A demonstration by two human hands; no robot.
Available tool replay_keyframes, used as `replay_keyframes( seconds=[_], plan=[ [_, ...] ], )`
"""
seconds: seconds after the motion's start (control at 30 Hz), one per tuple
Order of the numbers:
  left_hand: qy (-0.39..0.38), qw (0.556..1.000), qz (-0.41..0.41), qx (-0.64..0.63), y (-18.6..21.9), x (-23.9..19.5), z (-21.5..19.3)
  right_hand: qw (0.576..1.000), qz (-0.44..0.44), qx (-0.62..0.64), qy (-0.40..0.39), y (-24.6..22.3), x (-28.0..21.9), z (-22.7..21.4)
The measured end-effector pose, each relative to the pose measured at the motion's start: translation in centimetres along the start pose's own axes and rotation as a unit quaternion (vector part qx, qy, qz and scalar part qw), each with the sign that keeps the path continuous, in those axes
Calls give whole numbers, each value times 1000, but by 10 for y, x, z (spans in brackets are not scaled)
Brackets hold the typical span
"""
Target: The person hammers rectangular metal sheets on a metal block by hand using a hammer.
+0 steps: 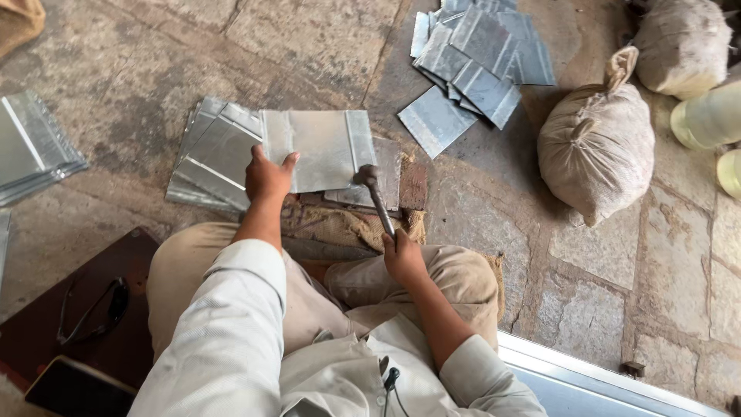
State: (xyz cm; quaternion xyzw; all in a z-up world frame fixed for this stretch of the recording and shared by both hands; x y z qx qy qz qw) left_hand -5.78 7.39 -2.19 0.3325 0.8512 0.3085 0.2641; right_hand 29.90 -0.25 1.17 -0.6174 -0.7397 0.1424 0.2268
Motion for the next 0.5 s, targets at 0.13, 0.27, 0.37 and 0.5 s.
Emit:
replay_keyframes(
  seconds=[0.13, 0.27, 0.37, 0.5],
  plan=[
    [18, 1000, 19, 5, 2, 2, -2, 986, 147, 68, 34, 17, 18, -40],
    [23, 999, 29, 5, 3, 2, -4, 907, -93, 367, 187, -50, 50, -152],
    [17, 1000, 9, 7, 4, 0, -6, 814, -219, 446, 301, -63, 44, -208],
    [6, 1000, 3, 6, 3, -5, -6, 837, -230, 387, 311, -51, 12, -150]
  ],
)
Point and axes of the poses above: each hand's wrist, its own x-axis towards the middle knuckle, its own z-axis out of the palm, y = z × x, the point moved 9 cm from there along x, towards the middle knuckle, and after that the axes turned 8 degrees about y, right-handed, at the moved point
